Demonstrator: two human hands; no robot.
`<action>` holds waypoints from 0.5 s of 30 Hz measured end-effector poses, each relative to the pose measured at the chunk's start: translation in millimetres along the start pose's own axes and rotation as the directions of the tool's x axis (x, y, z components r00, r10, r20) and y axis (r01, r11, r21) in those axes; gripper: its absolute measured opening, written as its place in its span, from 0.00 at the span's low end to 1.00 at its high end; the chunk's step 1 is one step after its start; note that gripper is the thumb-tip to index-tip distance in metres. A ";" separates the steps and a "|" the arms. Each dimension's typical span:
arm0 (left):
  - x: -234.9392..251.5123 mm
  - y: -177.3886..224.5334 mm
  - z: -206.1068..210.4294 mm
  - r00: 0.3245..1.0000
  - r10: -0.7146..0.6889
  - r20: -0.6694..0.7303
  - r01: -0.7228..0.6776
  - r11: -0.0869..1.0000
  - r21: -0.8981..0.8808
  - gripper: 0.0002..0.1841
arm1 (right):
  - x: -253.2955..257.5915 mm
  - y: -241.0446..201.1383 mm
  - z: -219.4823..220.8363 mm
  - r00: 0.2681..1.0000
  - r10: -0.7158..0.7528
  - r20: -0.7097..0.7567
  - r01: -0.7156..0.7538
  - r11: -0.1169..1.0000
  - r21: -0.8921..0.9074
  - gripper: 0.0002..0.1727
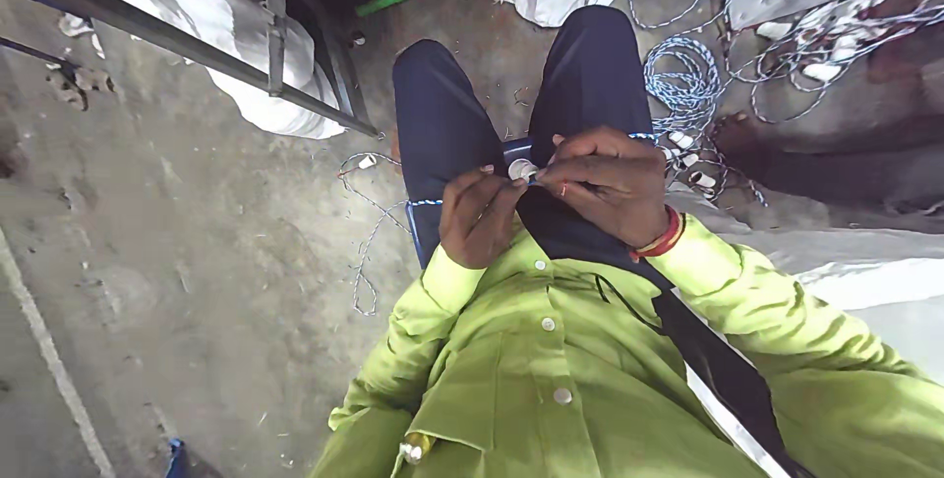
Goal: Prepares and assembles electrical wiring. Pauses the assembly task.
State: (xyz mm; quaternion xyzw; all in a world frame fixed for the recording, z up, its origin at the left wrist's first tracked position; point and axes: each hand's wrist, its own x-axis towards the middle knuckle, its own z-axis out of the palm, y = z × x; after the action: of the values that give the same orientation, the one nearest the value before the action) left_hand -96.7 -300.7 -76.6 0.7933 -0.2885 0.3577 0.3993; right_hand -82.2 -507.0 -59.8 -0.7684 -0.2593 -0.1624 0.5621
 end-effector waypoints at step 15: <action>2.8 0.3 0.6 1.000 -0.001 -0.002 0.001 1.000 -0.027 0.06 | 3.2 -17.7 9.2 0.984 0.155 -0.086 -0.152 0.988 0.032 0.05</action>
State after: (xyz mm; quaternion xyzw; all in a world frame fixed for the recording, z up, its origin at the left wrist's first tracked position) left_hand -95.2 -301.8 -74.4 0.7878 -0.2924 0.3542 0.4105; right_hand -90.3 -493.4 -47.2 -0.7710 -0.1764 -0.1489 0.5935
